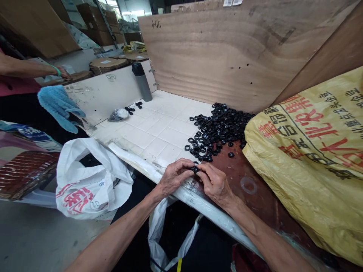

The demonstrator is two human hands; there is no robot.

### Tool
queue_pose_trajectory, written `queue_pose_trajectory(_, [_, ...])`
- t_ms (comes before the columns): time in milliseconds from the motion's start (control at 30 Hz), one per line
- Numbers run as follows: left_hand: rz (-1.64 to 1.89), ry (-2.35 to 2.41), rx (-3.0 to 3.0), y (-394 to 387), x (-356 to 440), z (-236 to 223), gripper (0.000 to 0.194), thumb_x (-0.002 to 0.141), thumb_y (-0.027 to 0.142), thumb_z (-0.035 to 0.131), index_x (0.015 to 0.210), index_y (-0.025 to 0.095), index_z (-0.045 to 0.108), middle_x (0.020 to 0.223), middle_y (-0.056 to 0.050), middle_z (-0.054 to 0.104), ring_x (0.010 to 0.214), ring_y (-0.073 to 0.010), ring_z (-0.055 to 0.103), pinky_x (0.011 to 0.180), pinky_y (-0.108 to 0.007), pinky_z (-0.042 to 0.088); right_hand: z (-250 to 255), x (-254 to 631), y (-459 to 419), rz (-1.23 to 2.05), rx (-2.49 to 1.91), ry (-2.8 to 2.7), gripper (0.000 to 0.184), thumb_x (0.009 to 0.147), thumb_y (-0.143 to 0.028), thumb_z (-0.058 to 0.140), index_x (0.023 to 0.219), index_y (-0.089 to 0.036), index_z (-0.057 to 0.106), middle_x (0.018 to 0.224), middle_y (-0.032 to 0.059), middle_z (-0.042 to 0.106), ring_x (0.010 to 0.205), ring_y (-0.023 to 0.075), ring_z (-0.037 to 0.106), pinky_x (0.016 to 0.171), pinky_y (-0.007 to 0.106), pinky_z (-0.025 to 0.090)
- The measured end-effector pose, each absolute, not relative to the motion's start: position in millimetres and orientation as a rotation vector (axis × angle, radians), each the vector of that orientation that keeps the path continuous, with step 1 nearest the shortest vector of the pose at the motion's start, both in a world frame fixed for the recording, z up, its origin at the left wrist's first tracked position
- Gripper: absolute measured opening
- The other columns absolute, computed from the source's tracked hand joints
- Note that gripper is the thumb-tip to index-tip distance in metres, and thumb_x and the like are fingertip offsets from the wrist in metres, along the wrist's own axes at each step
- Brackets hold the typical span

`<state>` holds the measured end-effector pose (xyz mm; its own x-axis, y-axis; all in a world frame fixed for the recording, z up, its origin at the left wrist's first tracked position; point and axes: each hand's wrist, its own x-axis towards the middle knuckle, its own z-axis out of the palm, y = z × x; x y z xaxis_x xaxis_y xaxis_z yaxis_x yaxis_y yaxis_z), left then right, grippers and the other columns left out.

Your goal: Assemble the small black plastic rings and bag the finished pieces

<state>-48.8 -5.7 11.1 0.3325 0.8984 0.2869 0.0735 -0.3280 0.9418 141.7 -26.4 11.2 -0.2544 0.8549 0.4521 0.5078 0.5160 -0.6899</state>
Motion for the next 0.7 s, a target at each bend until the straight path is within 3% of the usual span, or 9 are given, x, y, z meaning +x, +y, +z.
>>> queue_pose_trajectory(100, [1.134,0.893,1.658,-6.0,-48.1,9.3,0.019,0.087,0.027,0.068,0.103,0.017,0.069,0.106,-0.01,0.067,0.101,-0.0205,0.065,0.092,-0.036,0.055,7.6,138.4,-27.3,0.509,-1.214,-1.922,0.018,0.099,-0.021,0.043,0.099,-0.021,0.061,0.081,0.0054,0.065,0.073,0.0195,0.063,0.069,0.03,0.049])
queue_pose_trajectory(233, [1.125,0.899,1.637,-6.2,-47.5,7.9,0.019,0.086,0.026,0.068,0.102,0.017,0.07,0.106,-0.01,0.066,0.101,-0.0211,0.065,0.093,-0.036,0.055,9.2,139.1,-27.9,0.493,-1.216,-1.913,0.016,0.099,-0.025,0.045,0.1,-0.02,0.06,0.089,0.007,0.066,0.08,0.0197,0.064,0.073,0.029,0.049])
queue_pose_trajectory(367, [1.113,0.898,1.613,-6.5,-47.6,8.9,0.02,0.086,0.028,0.068,0.103,0.017,0.069,0.107,-0.01,0.066,0.102,-0.0213,0.065,0.093,-0.035,0.054,13.8,141.9,-29.2,0.491,-1.303,-1.944,0.024,0.099,-0.029,0.046,0.08,-0.021,0.058,0.066,0.0016,0.058,0.059,0.0161,0.056,0.06,0.027,0.043])
queue_pose_trajectory(467, [1.121,0.881,1.572,-6.7,-47.8,8.1,0.019,0.087,0.027,0.068,0.103,0.017,0.069,0.107,-0.01,0.066,0.102,-0.0213,0.065,0.094,-0.036,0.054,15.8,143.2,-30.4,0.515,-1.247,-1.94,0.013,0.095,-0.029,0.053,0.092,-0.019,0.061,0.077,0.0036,0.063,0.067,0.0163,0.058,0.065,0.026,0.045])
queue_pose_trajectory(600, [1.12,0.873,1.531,-6.1,-47.5,5.0,0.021,0.086,0.028,0.069,0.103,0.016,0.069,0.107,-0.01,0.065,0.103,-0.0216,0.064,0.094,-0.036,0.054,14.2,144.8,-29.6,0.48,-1.246,-1.949,0.019,0.095,-0.027,0.054,0.079,-0.02,0.06,0.065,0.0003,0.056,0.058,0.0147,0.053,0.061,0.026,0.044])
queue_pose_trajectory(700, [1.114,0.858,1.511,-4.7,-47.5,4.3,0.021,0.086,0.027,0.069,0.103,0.016,0.069,0.107,-0.009,0.065,0.101,-0.0209,0.064,0.092,-0.035,0.054,12.5,144.0,-27.9,0.482,-1.154,-1.941,0.013,0.094,-0.024,0.053,0.101,-0.018,0.062,0.084,0.0053,0.064,0.075,0.0184,0.061,0.072,0.028,0.047])
